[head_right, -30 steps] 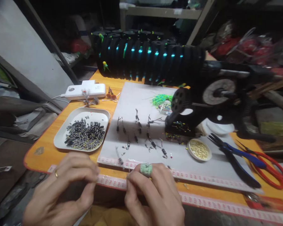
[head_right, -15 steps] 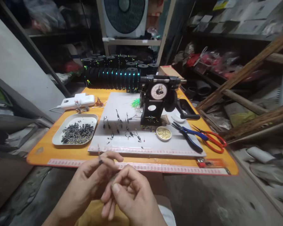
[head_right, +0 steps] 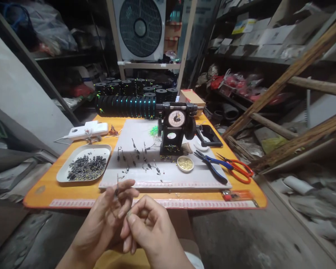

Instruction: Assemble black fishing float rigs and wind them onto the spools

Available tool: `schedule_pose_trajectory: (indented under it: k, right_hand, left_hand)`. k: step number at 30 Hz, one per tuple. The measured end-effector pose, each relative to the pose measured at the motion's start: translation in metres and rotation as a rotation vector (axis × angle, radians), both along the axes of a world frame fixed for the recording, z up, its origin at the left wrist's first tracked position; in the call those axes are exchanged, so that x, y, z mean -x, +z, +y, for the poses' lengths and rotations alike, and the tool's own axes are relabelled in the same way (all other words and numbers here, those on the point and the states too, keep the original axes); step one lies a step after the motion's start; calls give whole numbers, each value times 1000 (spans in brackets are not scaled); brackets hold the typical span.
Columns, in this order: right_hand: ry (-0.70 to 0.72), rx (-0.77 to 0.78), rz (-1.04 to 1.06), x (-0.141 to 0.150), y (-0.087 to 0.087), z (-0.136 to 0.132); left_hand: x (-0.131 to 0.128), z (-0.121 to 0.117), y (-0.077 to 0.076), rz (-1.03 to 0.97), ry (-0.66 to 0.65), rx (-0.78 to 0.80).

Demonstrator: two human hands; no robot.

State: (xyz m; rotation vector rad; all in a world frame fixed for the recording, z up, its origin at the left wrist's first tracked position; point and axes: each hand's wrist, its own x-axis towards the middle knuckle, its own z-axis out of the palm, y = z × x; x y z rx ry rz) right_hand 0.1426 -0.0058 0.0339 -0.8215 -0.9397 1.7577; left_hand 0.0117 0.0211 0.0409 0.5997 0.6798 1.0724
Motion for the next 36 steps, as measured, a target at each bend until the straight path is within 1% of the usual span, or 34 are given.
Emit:
schedule_pose_trajectory:
  k: [3,6,8,10,15,17,19,23,25,27,29,31,33,36]
  right_hand:
    - [-2,-3,-1,-1,-4,0]
    - [16,21,4,-2,-8,1]
    - [40,53,-13,-3,-12,1]
    - [60,71,-43,-5,-15,1]
    - [35,17,-153,-8,-19,-7]
    - [25,-28,-267,-8,-18,-13]
    - [28,-111,-418,-10,-18,-18]
    - [94,-344,-810,-22,-21,-25]
    - [69,-433,-965,-31,-20,-25]
    - [-63,-504,-1004,-39,-16,-25]
    - [-222,-597,-975,-40,-7,-23]
    - [-310,-694,-978,-35,2,-21]
    - [-309,-736,-1008,-25,9,-17]
    - [-254,-697,-990,-12,14,-8]
  left_hand:
    - [0,-15,-7,60,-12,-4]
    - [-3,-21,-11,171,40,-19]
    - [-4,-19,-12,193,45,-3]
    - [-5,-14,-12,175,42,34]
    - [-11,-6,-14,113,65,73]
    - [-13,-5,-15,97,86,93]
    - [-15,-4,-15,74,82,93]
    - [-14,-4,-8,107,135,1]
    - [-13,-7,-4,161,162,-40]
    - [-13,-11,-2,222,189,-72]
    - [-15,-15,-1,268,229,-106]
    - [-17,-18,-1,296,248,-123]
    - [-18,-20,-2,320,253,-122]
    - [-16,-20,-3,357,263,-135]
